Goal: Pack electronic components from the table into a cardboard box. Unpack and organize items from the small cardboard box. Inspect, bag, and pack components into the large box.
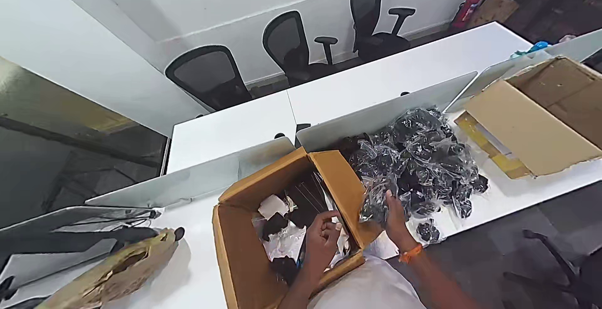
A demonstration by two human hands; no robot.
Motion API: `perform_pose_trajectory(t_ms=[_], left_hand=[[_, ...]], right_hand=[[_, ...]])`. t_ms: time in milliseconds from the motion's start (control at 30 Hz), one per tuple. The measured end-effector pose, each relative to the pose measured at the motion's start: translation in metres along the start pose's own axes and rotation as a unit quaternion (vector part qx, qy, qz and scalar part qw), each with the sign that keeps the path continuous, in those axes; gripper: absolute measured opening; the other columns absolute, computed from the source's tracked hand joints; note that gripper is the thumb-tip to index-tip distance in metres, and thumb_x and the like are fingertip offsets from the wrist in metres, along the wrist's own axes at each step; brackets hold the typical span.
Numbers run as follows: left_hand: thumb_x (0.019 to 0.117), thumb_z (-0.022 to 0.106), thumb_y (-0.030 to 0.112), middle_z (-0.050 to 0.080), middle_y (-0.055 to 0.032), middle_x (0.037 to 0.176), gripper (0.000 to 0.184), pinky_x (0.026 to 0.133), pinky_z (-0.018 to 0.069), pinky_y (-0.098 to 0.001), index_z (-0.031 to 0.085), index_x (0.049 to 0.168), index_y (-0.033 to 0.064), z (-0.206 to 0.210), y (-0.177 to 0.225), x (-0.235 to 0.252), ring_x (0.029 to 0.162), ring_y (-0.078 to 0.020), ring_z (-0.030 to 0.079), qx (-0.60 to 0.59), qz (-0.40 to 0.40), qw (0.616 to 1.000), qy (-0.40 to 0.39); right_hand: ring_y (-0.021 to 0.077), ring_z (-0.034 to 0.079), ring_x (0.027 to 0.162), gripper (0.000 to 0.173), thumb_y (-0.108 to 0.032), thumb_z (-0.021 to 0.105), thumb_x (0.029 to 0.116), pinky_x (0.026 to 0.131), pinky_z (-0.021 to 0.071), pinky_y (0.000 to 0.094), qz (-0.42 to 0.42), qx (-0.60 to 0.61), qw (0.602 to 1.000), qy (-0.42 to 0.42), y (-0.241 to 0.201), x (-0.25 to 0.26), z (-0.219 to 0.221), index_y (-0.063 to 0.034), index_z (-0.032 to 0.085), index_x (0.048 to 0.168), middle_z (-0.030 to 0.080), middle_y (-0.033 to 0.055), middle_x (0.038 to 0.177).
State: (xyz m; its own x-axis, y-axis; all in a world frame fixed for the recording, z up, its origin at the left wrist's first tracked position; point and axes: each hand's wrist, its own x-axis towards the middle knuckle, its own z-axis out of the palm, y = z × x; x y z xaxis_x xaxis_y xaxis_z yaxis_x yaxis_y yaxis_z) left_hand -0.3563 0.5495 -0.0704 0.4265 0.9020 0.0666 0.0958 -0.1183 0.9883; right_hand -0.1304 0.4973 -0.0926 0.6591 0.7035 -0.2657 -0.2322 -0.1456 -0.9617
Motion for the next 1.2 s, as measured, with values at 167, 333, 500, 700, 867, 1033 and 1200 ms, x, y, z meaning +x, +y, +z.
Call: perform_pose_trajectory(t_ms=[167,333,500,700,867,1033,1200], left_hand=[[0.0991,0.063,0.016,0.073,-0.0022,0.097,0.024,0.056,0.059,-0.0267,0.064,0.121,0.0052,-0.01,-0.034,-0.004,0.062,-0.0101,0.065,0.06,-0.028,0.998,0.0],[0.0994,0.062,0.022,0.073,-0.0007,0.099,0.029,0.061,0.0577,-0.0248,0.064,0.122,0.0049,-0.019,-0.06,-0.007,0.065,-0.0059,0.063,0.138,-0.061,0.988,-0.038],[0.0997,0.06,0.025,0.072,-0.0011,0.1,0.033,0.065,0.0583,-0.0287,0.062,0.128,0.0071,-0.03,-0.081,0.004,0.065,-0.0078,0.063,0.215,-0.093,0.968,-0.095],[0.0992,0.058,0.021,0.072,-0.0022,0.104,0.04,0.064,0.0581,-0.0298,0.057,0.136,0.0069,-0.036,-0.088,0.011,0.064,-0.0088,0.063,0.217,-0.125,0.961,-0.119],[0.0996,0.057,0.022,0.072,-0.0014,0.105,0.041,0.066,0.0582,-0.0304,0.055,0.139,0.0088,-0.04,-0.091,0.016,0.065,-0.0094,0.063,0.215,-0.136,0.959,-0.125],[0.0989,0.056,0.022,0.072,-0.0039,0.105,0.043,0.069,0.0596,-0.0348,0.054,0.14,0.009,-0.044,-0.097,0.02,0.071,-0.0126,0.066,0.222,-0.137,0.956,-0.136],[0.0993,0.057,0.023,0.072,-0.0031,0.103,0.041,0.071,0.059,-0.0349,0.055,0.139,0.0112,-0.047,-0.096,0.023,0.072,-0.013,0.066,0.221,-0.157,0.952,-0.141]], right_hand=[[0.019,0.046,0.141,0.067,-0.051,0.034,0.109,0.116,0.042,0.0401,0.023,0.022,0.998,0.053,0.025,0.075,-0.002,-0.0024,0.037,0.155,0.044,0.0167,0.156],[0.0218,0.05,0.138,0.07,-0.058,0.03,0.1078,0.111,0.0468,0.0456,0.06,0.117,0.988,0.084,0.039,0.127,0.03,-0.0074,0.037,0.156,0.046,0.0152,0.154],[0.028,0.043,0.144,0.077,-0.065,0.032,0.1045,0.114,0.0412,0.0548,0.126,0.078,0.984,0.094,0.06,0.152,0.058,-0.0082,0.039,0.156,0.04,0.0164,0.159],[0.0368,0.042,0.143,0.079,-0.061,0.032,0.1062,0.114,0.0367,0.0588,0.147,-0.034,0.978,0.146,0.06,0.178,0.079,0.0025,0.041,0.152,0.042,0.0278,0.154],[0.0347,0.066,0.116,0.073,-0.057,0.032,0.1081,0.09,0.0608,0.0458,0.15,0.122,0.981,0.008,0.055,0.221,0.079,-0.0095,0.016,0.161,0.044,0.0257,0.152],[0.0314,0.066,0.112,0.06,-0.047,0.038,0.1096,0.088,0.0578,0.0448,0.158,-0.041,0.986,-0.028,0.061,0.219,0.067,-0.0045,0.038,0.152,0.055,0.0225,0.141],[0.03,0.064,0.117,0.06,-0.043,0.041,0.1096,0.093,0.0575,0.0442,0.109,-0.029,0.993,-0.025,0.05,0.175,0.062,-0.0046,0.033,0.155,0.053,0.022,0.143]])
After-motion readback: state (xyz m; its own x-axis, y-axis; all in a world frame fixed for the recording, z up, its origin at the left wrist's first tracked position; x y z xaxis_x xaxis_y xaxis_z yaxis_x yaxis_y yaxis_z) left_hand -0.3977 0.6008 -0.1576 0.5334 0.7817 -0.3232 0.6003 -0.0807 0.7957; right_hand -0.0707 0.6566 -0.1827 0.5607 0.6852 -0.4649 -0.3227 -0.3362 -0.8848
